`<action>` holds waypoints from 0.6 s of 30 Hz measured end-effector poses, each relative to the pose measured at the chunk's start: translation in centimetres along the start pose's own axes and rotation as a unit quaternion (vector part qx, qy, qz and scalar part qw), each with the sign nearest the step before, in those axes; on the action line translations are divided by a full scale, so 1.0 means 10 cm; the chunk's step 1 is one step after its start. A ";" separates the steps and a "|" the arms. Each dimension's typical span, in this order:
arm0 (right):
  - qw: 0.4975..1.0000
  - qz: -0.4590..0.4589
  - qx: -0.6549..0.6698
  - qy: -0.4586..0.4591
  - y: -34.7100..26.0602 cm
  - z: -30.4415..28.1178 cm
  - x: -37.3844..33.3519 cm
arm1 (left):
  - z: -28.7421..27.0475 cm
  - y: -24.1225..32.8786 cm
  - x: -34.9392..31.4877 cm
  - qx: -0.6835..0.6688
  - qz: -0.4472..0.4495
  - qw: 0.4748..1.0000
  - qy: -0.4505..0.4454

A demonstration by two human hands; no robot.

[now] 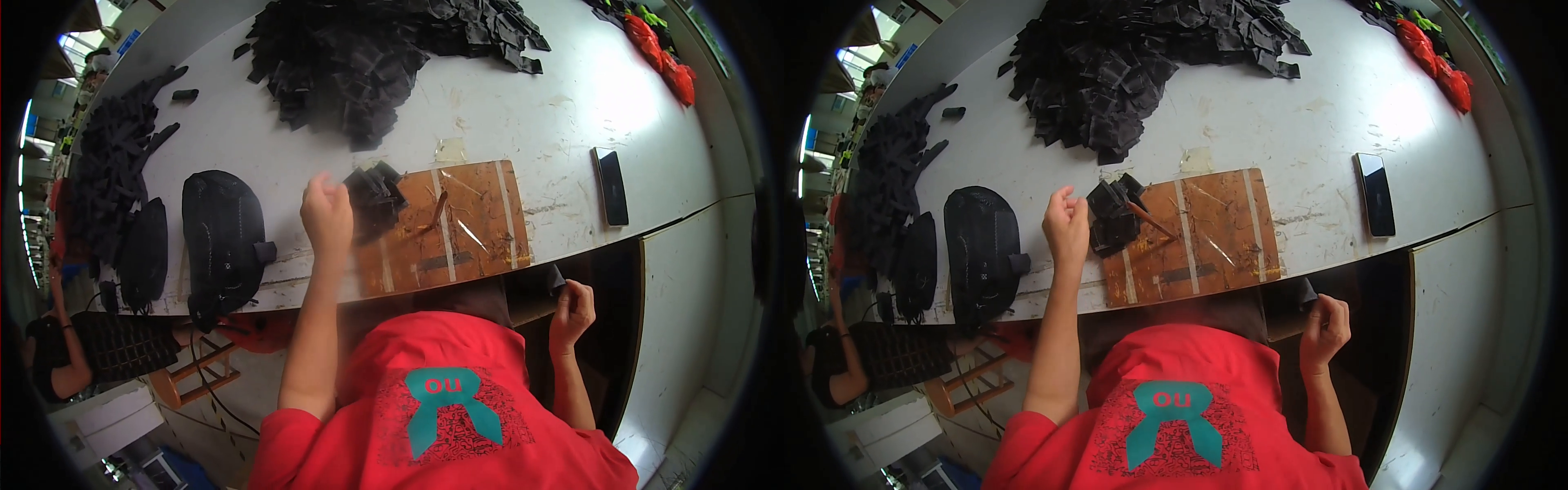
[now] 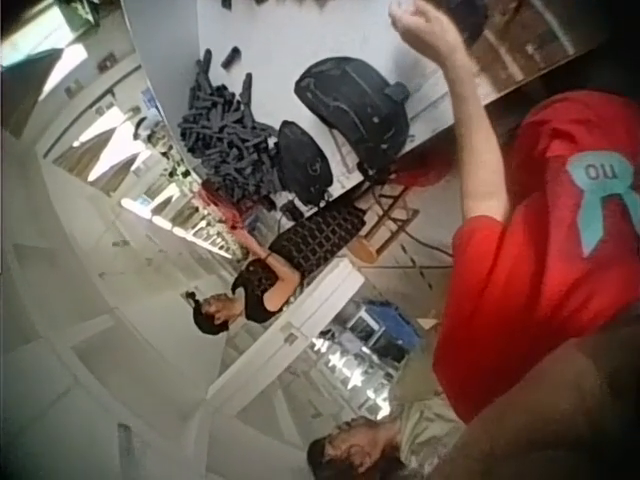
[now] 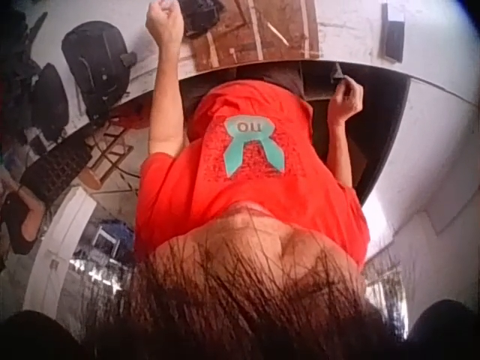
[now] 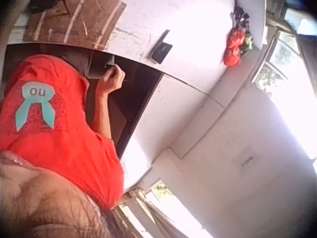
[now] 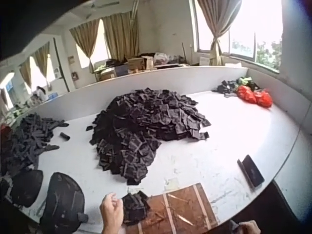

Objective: Assembling small black fabric pieces on a workbench by applying thin strips or adhesive.

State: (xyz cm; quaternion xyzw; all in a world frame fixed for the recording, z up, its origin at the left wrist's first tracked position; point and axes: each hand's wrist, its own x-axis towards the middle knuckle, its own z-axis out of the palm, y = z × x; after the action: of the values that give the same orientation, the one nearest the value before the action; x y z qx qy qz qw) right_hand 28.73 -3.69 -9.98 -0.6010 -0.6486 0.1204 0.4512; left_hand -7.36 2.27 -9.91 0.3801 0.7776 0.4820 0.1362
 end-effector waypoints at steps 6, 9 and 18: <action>0.965 0.072 -0.234 -0.090 0.88 0.20 -0.32 | 0.14 -0.28 0.31 0.122 -0.007 0.987 -0.104; 0.979 0.024 -0.123 -0.164 0.26 0.29 -0.10 | -0.02 -0.26 0.25 0.030 0.024 0.998 -0.057; 0.906 -0.004 0.251 -0.340 -1.54 0.98 0.43 | -0.54 0.56 -0.31 -0.282 -0.041 0.919 -0.272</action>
State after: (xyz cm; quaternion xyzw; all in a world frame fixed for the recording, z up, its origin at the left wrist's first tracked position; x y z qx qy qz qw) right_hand 11.78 0.05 -2.87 -0.3882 -0.7135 0.4744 0.3394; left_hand -5.85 -2.06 -2.90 0.4105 0.5572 0.5534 0.4634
